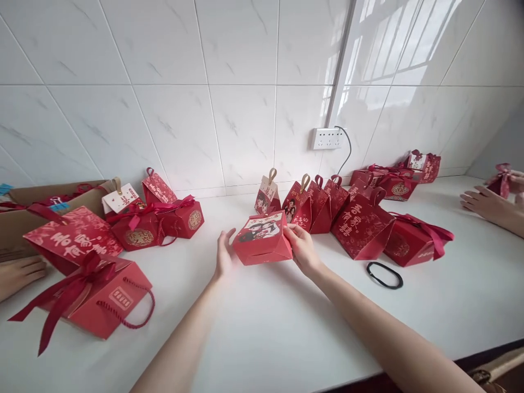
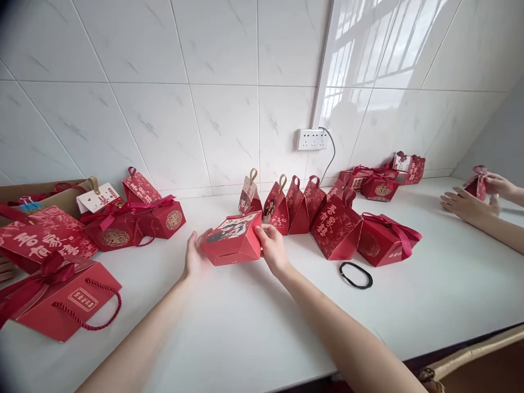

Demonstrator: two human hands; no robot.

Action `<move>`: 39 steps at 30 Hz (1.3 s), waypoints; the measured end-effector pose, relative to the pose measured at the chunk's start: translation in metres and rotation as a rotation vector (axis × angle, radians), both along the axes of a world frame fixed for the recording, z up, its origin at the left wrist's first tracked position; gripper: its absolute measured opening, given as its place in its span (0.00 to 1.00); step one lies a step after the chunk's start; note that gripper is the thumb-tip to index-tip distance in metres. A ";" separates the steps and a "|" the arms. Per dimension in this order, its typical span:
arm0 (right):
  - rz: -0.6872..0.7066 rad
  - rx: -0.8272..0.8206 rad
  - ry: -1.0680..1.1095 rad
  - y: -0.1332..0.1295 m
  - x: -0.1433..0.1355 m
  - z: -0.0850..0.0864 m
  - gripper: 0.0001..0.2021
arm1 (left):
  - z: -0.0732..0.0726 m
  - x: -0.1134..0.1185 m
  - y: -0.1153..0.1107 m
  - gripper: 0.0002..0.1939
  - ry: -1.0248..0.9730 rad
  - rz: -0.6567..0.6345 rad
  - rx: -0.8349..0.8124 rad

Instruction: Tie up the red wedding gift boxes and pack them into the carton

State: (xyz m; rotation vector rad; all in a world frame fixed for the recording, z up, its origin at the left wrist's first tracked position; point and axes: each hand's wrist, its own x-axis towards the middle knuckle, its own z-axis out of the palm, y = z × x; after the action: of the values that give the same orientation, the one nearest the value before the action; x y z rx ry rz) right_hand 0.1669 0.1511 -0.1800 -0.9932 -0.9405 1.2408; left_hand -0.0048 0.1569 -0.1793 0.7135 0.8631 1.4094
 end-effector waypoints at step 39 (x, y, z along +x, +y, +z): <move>0.447 0.323 -0.340 -0.026 0.023 0.028 0.28 | 0.008 0.002 -0.040 0.29 0.412 -0.208 0.426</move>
State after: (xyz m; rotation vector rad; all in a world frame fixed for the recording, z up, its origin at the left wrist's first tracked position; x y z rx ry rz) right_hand 0.1897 0.1251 -0.1525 -0.7686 -1.6415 1.2450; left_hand -0.0027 0.1173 -0.1718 1.4146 0.7761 1.2878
